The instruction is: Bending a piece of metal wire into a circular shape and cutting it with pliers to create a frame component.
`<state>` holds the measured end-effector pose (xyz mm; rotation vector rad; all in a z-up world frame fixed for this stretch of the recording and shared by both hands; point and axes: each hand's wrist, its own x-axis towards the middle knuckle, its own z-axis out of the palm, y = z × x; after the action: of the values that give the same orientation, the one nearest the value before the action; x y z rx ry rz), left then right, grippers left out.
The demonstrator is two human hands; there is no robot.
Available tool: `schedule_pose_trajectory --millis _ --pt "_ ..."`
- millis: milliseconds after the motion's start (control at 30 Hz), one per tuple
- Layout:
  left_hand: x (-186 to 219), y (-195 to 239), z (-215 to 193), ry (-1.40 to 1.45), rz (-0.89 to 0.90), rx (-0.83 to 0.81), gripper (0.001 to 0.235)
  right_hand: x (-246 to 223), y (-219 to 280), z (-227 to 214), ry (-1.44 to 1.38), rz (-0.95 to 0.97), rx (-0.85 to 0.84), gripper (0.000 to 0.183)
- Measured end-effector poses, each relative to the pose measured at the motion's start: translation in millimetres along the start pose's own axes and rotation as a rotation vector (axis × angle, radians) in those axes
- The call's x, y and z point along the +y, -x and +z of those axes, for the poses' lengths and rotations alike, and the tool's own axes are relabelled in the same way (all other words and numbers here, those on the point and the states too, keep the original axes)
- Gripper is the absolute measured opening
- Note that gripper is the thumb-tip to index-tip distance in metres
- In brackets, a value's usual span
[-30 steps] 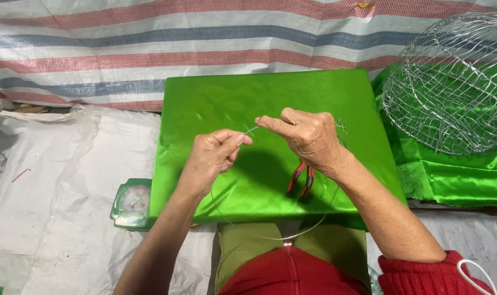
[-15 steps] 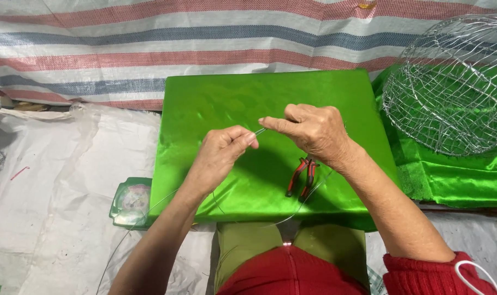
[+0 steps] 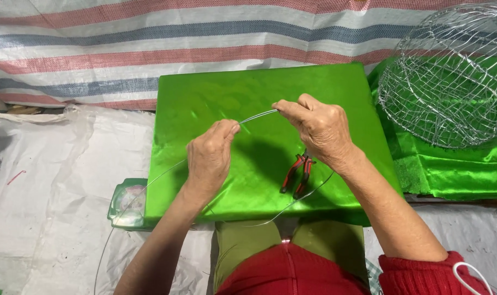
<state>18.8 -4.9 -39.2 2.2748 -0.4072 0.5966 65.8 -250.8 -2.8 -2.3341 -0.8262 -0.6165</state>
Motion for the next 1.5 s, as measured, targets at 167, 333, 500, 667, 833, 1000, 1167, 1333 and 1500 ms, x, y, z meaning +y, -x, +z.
schedule_pose_trajectory --millis 167,333,500,667,833,1000,1167,1333,1500 --pt "28 -13 -4 0.063 0.022 -0.094 0.013 -14 -7 -10 0.191 -0.17 -0.067 0.019" --pt "33 -29 -16 0.333 -0.158 -0.333 0.024 -21 -5 -27 0.124 -0.037 -0.076 0.016" --pt "11 -40 -29 0.35 -0.239 -0.429 0.024 10 -1 -36 -0.022 0.14 0.001 0.015" --pt "-9 -42 -12 0.475 -0.22 -0.393 0.029 25 16 -34 0.097 0.157 0.049 0.009" --pt "13 -48 -16 0.674 -0.257 -0.517 0.033 17 19 -40 0.448 -0.196 0.138 0.026" --pt "41 -53 -20 0.866 -0.389 -0.609 0.029 8 12 -57 0.516 -0.348 0.137 0.032" --pt "55 -55 -19 0.919 -0.47 -0.641 0.031 5 15 -57 0.495 -0.349 0.133 0.033" --pt "44 -56 -5 0.992 -0.647 -0.586 0.023 13 17 -45 0.34 -0.226 0.129 0.032" --pt "34 -67 4 0.939 -0.623 -0.596 0.018 22 11 -30 0.367 -0.218 0.079 0.024"
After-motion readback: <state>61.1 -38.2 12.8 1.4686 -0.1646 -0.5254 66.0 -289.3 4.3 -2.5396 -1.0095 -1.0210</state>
